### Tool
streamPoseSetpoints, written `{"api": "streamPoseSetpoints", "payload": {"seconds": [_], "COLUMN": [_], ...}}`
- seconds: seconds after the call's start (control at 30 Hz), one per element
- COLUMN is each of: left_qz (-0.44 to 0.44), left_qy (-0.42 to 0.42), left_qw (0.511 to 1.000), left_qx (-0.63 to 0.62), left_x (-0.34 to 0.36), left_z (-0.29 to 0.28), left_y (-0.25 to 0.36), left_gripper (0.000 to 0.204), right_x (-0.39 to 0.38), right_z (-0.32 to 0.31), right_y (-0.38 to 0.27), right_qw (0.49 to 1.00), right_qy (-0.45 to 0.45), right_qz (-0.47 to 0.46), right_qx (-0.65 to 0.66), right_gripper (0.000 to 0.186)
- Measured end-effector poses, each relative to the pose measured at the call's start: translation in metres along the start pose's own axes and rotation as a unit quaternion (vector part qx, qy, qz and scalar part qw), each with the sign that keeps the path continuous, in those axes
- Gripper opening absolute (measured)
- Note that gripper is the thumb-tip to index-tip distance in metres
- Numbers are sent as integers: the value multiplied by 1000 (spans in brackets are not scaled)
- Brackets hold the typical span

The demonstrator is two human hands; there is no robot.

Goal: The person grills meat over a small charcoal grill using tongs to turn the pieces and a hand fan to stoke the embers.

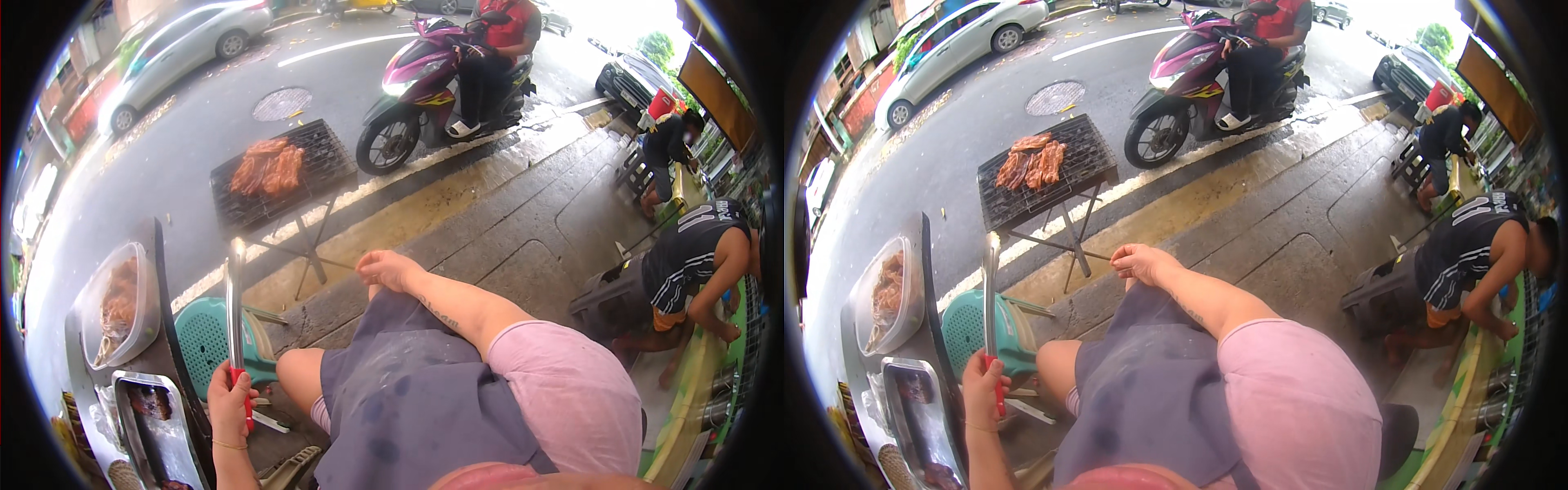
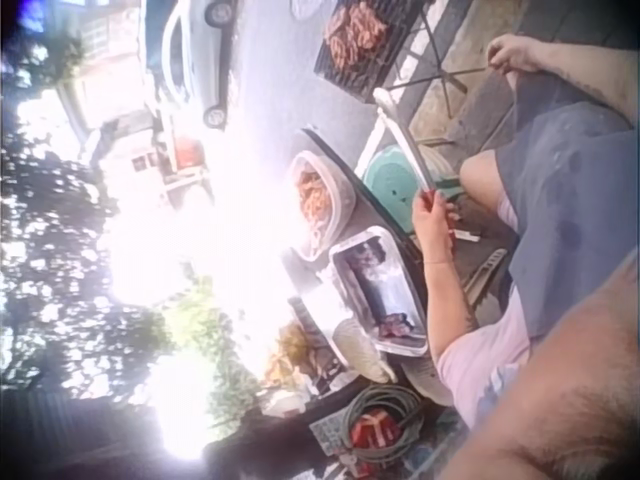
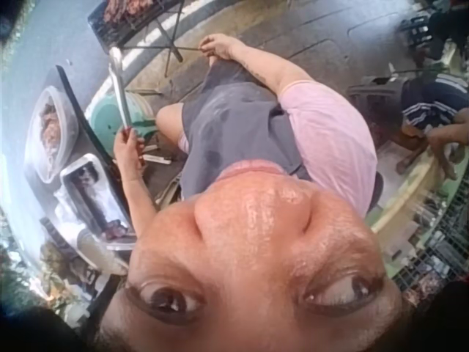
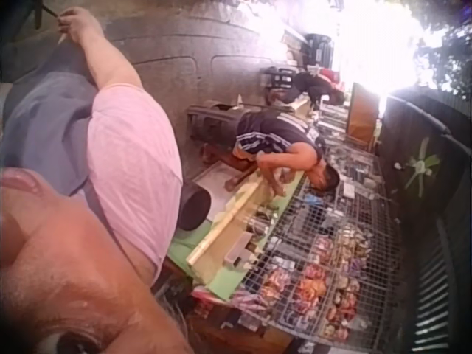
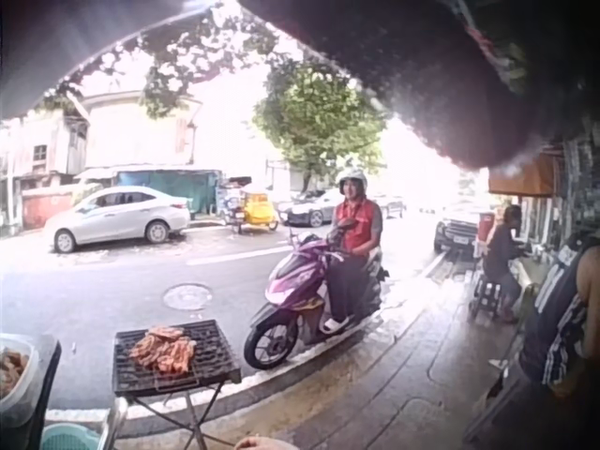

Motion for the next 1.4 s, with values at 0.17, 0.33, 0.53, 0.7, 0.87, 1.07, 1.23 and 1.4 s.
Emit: {"api": "streamPoseSetpoints", "payload": {"seconds": [0.17,0.33,0.53,0.7,0.87,1.07,1.23,1.4], "left_qz": [1,21,22,27,31,36,38,32], "left_qy": [4,-1,12,6,-6,-4,3,-5], "left_qw": [1000,1000,1000,999,999,999,999,999], "left_qx": [1,18,6,18,24,20,29,21], "left_x": [1,2,1,0,0,2,2,-1], "left_z": [-1,-2,-6,-6,-2,-4,-5,-4], "left_y": [0,-3,-1,-1,-1,-4,-3,0], "left_gripper": [48,48,48,45,43,43,45,43], "right_x": [-36,-176,-252,-265,-276,-279,-251,-210], "right_z": [98,282,360,365,360,356,339,295], "right_y": [-127,-320,-370,-358,-349,-334,-314,-290], "right_qw": [957,633,407,372,347,325,319,447], "right_qy": [-74,-237,-97,-102,-100,-132,-149,-168], "right_qz": [-254,-717,-847,-865,-872,-839,-813,-742], "right_qx": [-120,-172,-327,-320,-331,-416,-464,-470], "right_gripper": [39,69,52,49,47,49,59,66]}}
Point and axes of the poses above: each hand's wrist, its own x-axis towards the middle knuckle, its own z-axis out of the palm, y = z × x, the point moved 5 cm from there along x, towards the middle knuckle, and after that the axes turned 7 degrees about y, right-handed, at the moved point
